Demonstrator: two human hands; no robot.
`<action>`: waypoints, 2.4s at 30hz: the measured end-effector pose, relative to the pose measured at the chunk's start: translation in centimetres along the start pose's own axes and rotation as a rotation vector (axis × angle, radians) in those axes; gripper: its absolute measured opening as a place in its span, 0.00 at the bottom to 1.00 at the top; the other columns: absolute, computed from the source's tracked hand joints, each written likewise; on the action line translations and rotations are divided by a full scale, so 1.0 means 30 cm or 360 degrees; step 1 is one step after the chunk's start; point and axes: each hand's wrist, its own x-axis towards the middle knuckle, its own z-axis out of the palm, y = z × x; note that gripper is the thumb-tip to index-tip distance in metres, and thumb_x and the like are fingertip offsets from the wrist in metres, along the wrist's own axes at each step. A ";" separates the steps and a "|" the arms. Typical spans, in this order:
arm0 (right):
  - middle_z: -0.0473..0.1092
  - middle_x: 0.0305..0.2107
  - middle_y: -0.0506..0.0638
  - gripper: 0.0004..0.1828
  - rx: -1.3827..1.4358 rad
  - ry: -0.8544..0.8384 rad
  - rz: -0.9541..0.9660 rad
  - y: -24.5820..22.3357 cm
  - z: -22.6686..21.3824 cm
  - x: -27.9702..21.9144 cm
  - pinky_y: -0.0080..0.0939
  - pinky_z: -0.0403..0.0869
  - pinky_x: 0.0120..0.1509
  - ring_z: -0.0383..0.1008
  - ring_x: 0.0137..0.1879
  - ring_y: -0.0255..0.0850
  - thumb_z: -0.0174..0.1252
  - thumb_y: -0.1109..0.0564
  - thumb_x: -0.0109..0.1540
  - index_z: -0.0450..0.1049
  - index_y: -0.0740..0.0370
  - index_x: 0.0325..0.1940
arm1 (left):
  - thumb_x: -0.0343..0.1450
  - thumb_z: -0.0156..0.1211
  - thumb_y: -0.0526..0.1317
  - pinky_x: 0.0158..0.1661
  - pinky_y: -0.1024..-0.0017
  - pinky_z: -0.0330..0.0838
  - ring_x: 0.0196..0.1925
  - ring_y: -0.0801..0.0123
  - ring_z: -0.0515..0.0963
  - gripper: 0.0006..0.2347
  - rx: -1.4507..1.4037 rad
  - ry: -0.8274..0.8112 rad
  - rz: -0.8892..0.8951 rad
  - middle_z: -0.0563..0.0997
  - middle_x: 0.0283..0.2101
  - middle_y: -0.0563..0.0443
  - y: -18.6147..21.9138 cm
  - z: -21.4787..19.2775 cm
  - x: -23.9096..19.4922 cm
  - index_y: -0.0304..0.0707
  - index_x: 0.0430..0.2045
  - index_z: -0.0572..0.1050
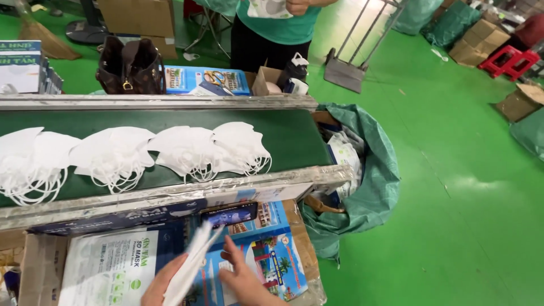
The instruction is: Packing individual face masks into plastic pouches in a factory setting.
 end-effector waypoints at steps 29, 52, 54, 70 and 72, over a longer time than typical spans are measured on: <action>0.70 0.52 0.60 0.48 -0.1157 0.0282 -0.0862 0.008 -0.086 -0.042 0.50 0.68 0.62 0.69 0.59 0.51 0.81 0.59 0.45 0.63 0.64 0.65 | 0.55 0.72 0.37 0.60 0.54 0.58 0.61 0.58 0.72 0.36 0.0842 -0.0716 -0.0040 0.76 0.59 0.50 -0.101 0.198 0.201 0.63 0.61 0.68; 0.75 0.52 0.57 0.37 -0.1149 -0.0212 -0.0917 0.060 -0.092 0.048 0.49 0.74 0.63 0.75 0.59 0.55 0.70 0.65 0.45 0.76 0.58 0.60 | 0.56 0.62 0.27 0.65 0.34 0.41 0.73 0.39 0.57 0.34 0.0471 -0.0604 0.0002 0.60 0.69 0.37 0.026 0.197 0.167 0.54 0.60 0.71; 0.77 0.48 0.57 0.34 -0.1216 -0.0267 -0.0848 0.017 -0.108 0.031 0.49 0.75 0.60 0.76 0.56 0.55 0.69 0.65 0.45 0.78 0.58 0.57 | 0.56 0.63 0.27 0.65 0.33 0.39 0.75 0.38 0.55 0.35 0.0488 -0.0673 -0.0134 0.58 0.71 0.37 0.016 0.157 0.182 0.53 0.63 0.71; 0.81 0.43 0.52 0.19 -0.1190 0.0369 -0.0311 0.023 -0.123 0.034 0.40 0.78 0.52 0.83 0.48 0.43 0.67 0.61 0.58 0.80 0.56 0.54 | 0.69 0.61 0.44 0.47 0.58 0.74 0.48 0.49 0.77 0.16 0.1017 -0.0014 -0.0723 0.78 0.46 0.42 0.079 -0.111 0.343 0.40 0.48 0.79; 0.80 0.47 0.53 0.23 -0.1236 0.0356 -0.0478 0.054 -0.111 -0.007 0.40 0.78 0.55 0.83 0.51 0.43 0.68 0.64 0.57 0.79 0.55 0.57 | 0.68 0.61 0.45 0.46 0.58 0.74 0.47 0.49 0.77 0.17 0.1113 -0.0137 -0.0697 0.77 0.44 0.42 0.067 -0.057 0.311 0.38 0.48 0.78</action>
